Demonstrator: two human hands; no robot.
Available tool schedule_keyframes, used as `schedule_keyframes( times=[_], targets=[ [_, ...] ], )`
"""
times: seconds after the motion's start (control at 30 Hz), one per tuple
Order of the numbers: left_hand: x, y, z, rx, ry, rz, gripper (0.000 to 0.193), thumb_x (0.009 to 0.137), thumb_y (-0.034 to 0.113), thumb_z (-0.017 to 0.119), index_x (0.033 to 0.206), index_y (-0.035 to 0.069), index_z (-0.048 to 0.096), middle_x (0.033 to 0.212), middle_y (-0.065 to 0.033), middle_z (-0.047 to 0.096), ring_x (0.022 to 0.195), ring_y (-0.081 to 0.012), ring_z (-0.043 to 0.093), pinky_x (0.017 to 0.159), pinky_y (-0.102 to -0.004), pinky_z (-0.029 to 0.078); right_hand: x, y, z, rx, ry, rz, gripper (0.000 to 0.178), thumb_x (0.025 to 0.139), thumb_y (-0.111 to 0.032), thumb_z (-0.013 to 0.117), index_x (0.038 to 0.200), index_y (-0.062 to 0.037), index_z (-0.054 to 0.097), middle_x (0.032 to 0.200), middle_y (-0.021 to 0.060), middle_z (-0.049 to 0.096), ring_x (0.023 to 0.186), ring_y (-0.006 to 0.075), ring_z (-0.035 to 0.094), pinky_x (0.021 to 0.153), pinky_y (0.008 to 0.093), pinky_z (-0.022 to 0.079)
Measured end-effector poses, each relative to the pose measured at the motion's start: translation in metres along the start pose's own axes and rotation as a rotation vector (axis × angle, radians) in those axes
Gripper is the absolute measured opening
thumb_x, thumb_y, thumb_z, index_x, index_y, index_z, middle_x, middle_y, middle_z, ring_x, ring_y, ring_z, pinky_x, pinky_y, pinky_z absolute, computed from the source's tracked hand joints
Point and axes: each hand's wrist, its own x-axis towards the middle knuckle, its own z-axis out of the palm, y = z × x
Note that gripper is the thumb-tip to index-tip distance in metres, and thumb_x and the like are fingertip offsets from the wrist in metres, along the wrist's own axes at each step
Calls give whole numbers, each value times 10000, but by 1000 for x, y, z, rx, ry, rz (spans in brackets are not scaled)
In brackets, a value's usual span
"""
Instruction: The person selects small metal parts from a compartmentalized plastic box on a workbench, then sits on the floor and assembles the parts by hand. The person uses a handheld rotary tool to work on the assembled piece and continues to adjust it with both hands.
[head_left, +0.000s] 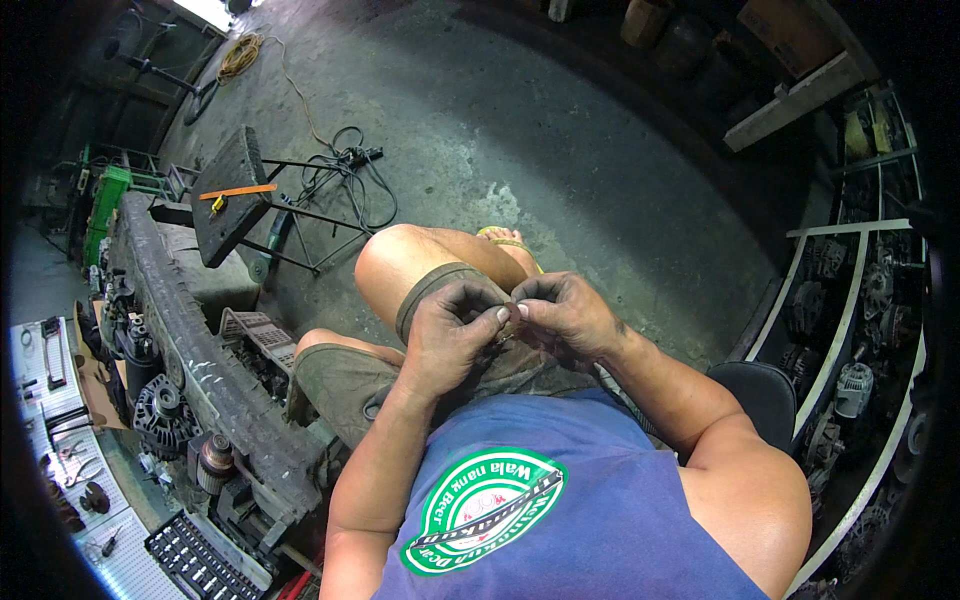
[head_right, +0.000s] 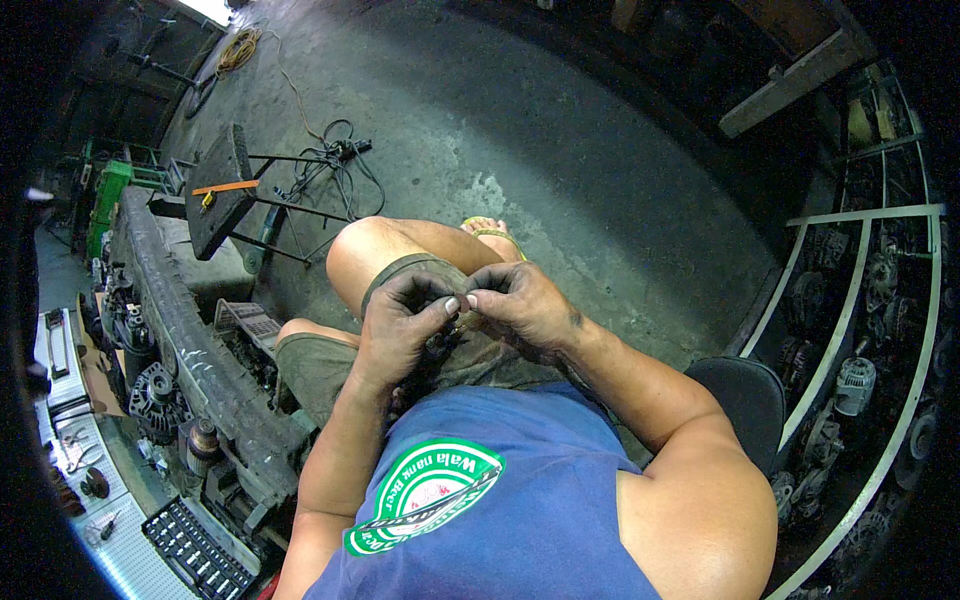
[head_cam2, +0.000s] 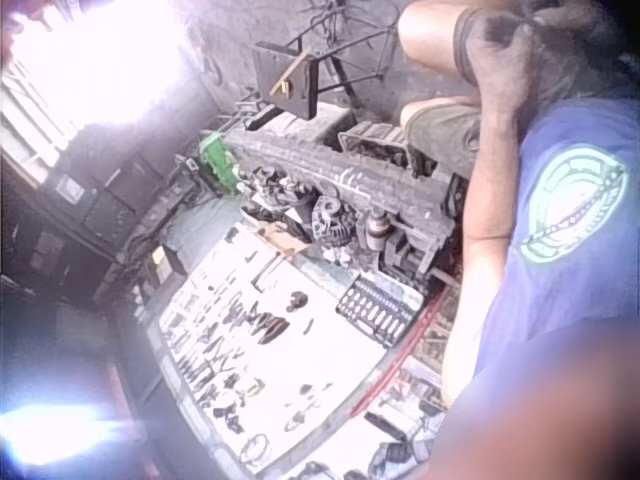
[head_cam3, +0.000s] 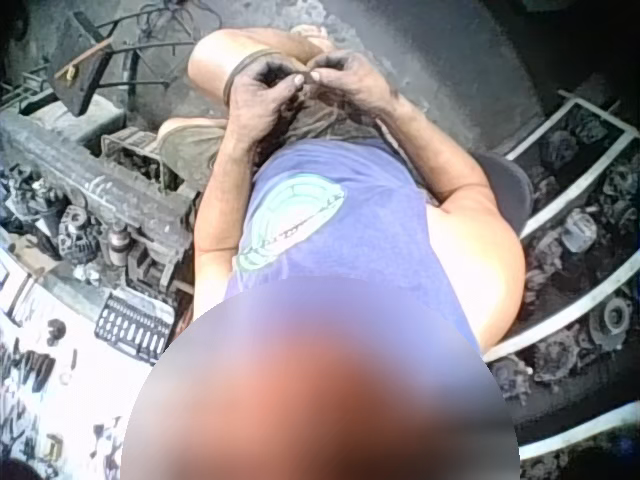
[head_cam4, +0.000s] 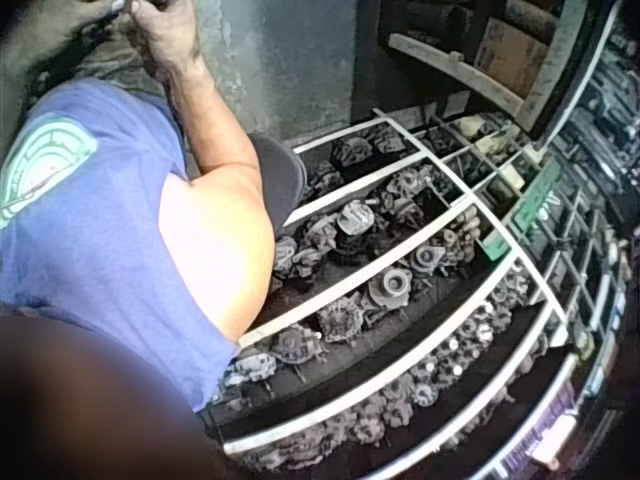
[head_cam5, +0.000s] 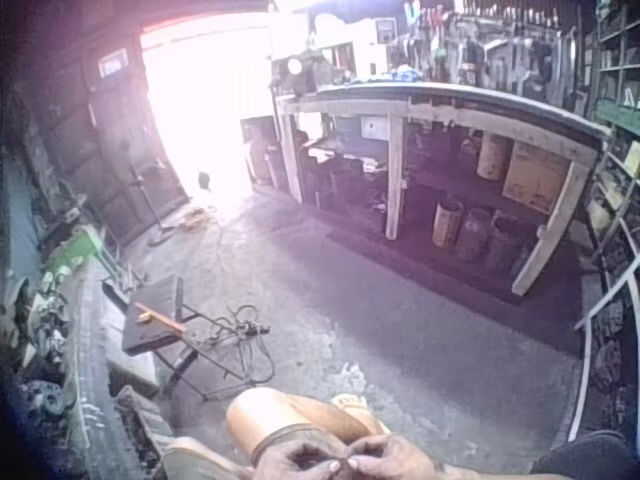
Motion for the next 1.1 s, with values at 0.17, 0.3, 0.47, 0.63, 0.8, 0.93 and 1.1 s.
schedule_keyframes(
  times=[0.17, 0.3, 0.47, 0.63, 0.8, 0.93, 1.1],
  targets=[
    [1, -4, 0, -20, 5, 6, 154, 1003, 92, 817, 1113, 4, 755, 1035, -53, 790, 940, -128, 709, 856, -296, 574, 0, 2, 0, 51, 19, -8, 364, 1010, -285, 800, 1192, 24, 738, 930, 48, 733, 711, 94, 637, 593, 253, 512],
    [1, -7, 0, 29, 24, 10, 155, 1005, 92, 817, 1115, 7, 747, 1046, -50, 783, 942, -126, 706, 852, -294, 572, 2, 5, -3, 17, 6, -17, 362, 1016, -288, 798, 1195, 20, 736, 909, 41, 719, 704, 97, 638, 583, 254, 508],
    [0, -5, 1, 31, 19, 13, 154, 1005, 96, 820, 1113, 9, 752, 1035, -45, 779, 939, -121, 702, 845, -291, 571, 3, 8, -6, 15, 5, 19, 347, 1022, -284, 789, 1190, 14, 736, 890, 36, 704, 706, 96, 633, 590, 259, 511],
    [1, -4, 5, 105, 53, -25, 165, 1005, 111, 826, 1111, 3, 760, 1023, -44, 781, 934, -118, 700, 839, -288, 570, 1, 6, -3, -5, 44, -23, 341, 1023, -277, 783, 1186, 19, 735, 881, 31, 694, 697, 95, 624, 588, 264, 505],
    [1, -4, 4, 75, 55, -10, 166, 1008, 116, 822, 1113, 2, 763, 1016, -44, 784, 928, -117, 700, 836, -289, 570, 1, 5, -5, -59, 44, 3, 345, 1019, -284, 792, 1178, 17, 739, 873, 21, 691, 690, 93, 619, 580, 264, 500],
    [2, -4, 4, 120, 54, -36, 154, 1012, 120, 813, 1107, 6, 771, 1012, -44, 785, 922, -116, 697, 836, -283, 563, 5, 11, -4, -5, 30, -39, 336, 1027, -294, 791, 1164, 9, 745, 851, 15, 686, 660, 86, 607, 551, 258, 486],
    [2, -4, 4, 114, 40, 12, 160, 1013, 128, 812, 1110, 6, 777, 1002, -41, 781, 907, -113, 690, 823, -282, 558, 4, 11, -6, -1, 28, -20, 322, 1038, -299, 782, 1157, -1, 750, 841, 14, 687, 645, 84, 603, 531, 256, 475]
  ],
)
